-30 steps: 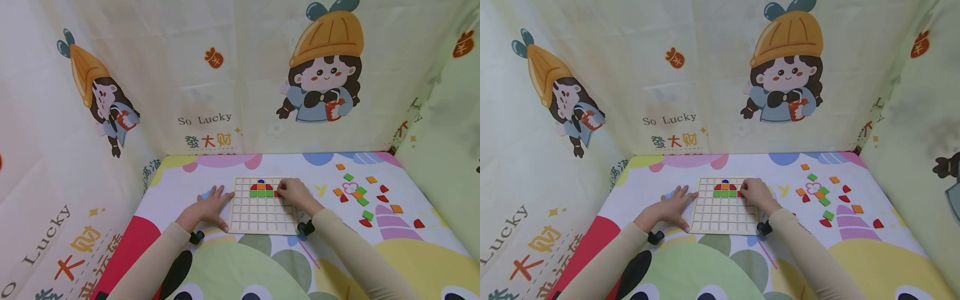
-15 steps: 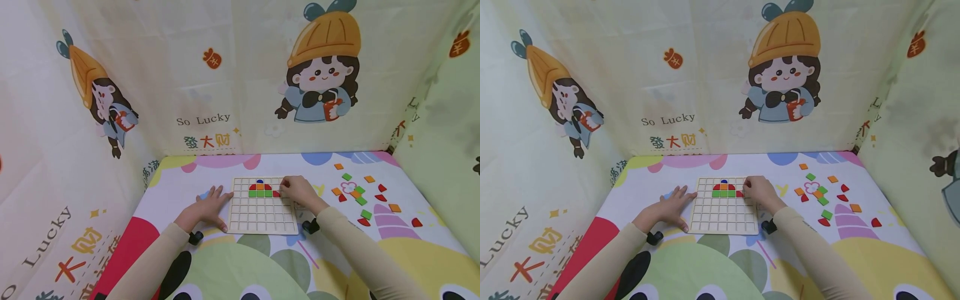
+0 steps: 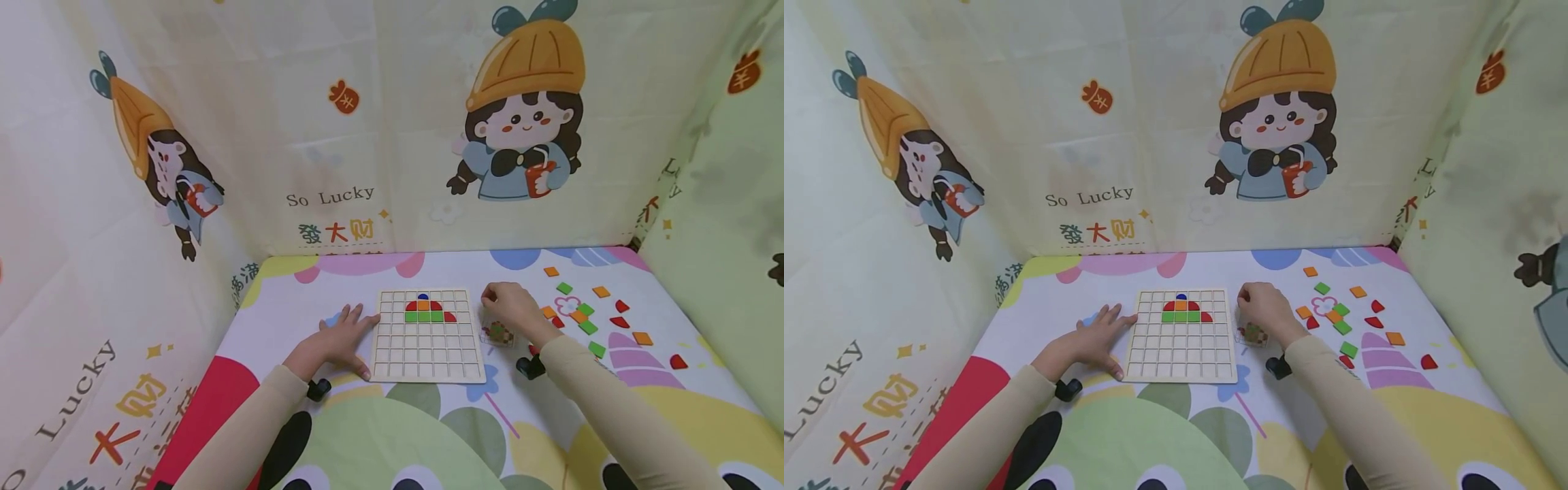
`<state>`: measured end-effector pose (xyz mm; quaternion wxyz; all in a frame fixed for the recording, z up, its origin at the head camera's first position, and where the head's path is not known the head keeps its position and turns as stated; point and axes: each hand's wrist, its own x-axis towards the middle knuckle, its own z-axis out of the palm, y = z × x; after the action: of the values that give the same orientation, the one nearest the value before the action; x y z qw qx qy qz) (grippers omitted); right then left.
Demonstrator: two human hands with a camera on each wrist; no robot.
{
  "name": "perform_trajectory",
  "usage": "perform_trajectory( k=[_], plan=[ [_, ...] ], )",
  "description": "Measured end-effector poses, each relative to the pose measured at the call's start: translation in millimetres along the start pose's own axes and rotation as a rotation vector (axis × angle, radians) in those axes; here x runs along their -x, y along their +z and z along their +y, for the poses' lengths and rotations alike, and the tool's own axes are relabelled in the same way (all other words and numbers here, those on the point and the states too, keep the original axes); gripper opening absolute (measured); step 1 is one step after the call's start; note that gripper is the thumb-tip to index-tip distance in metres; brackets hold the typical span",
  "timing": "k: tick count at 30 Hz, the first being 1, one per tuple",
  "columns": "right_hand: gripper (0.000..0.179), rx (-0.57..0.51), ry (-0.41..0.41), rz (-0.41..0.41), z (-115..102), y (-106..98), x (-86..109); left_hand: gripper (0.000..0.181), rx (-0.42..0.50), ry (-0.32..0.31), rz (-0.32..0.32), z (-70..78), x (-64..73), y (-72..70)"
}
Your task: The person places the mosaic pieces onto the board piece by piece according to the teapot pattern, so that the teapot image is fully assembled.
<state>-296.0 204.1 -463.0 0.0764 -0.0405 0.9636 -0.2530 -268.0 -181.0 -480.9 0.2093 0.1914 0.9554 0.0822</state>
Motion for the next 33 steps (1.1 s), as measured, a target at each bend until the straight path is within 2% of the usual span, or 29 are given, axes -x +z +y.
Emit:
perform_trajectory(
  k=[9, 13, 20, 29, 33],
  plan=[
    [0.021, 0.098, 0.006, 0.001, 33.6, -22.2, 13.0, 0.13, -0.015, 0.007, -0.002, -2.1, -3.7, 3.0],
    [0.023, 0.13, 0.007, 0.009, 49.0, -27.3, 17.3, 0.13, -0.009, 0.012, 0.0, -1.3, -3.6, 2.4],
    [0.032, 0.191, 0.062, 0.022, 65.5, -30.0, 24.2, 0.128, -0.008, 0.006, -0.003, -0.7, -2.1, 0.1],
    [0.042, 0.162, 0.174, 0.02, 77.8, -35.8, 37.0, 0.127, 0.002, 0.002, -0.003, -0.2, -2.1, -0.5],
    [0.04, 0.145, 0.172, -0.009, 80.9, -37.9, 38.1, 0.129, 0.011, -0.003, -0.006, 0.1, -1.1, -0.8]
  ],
)
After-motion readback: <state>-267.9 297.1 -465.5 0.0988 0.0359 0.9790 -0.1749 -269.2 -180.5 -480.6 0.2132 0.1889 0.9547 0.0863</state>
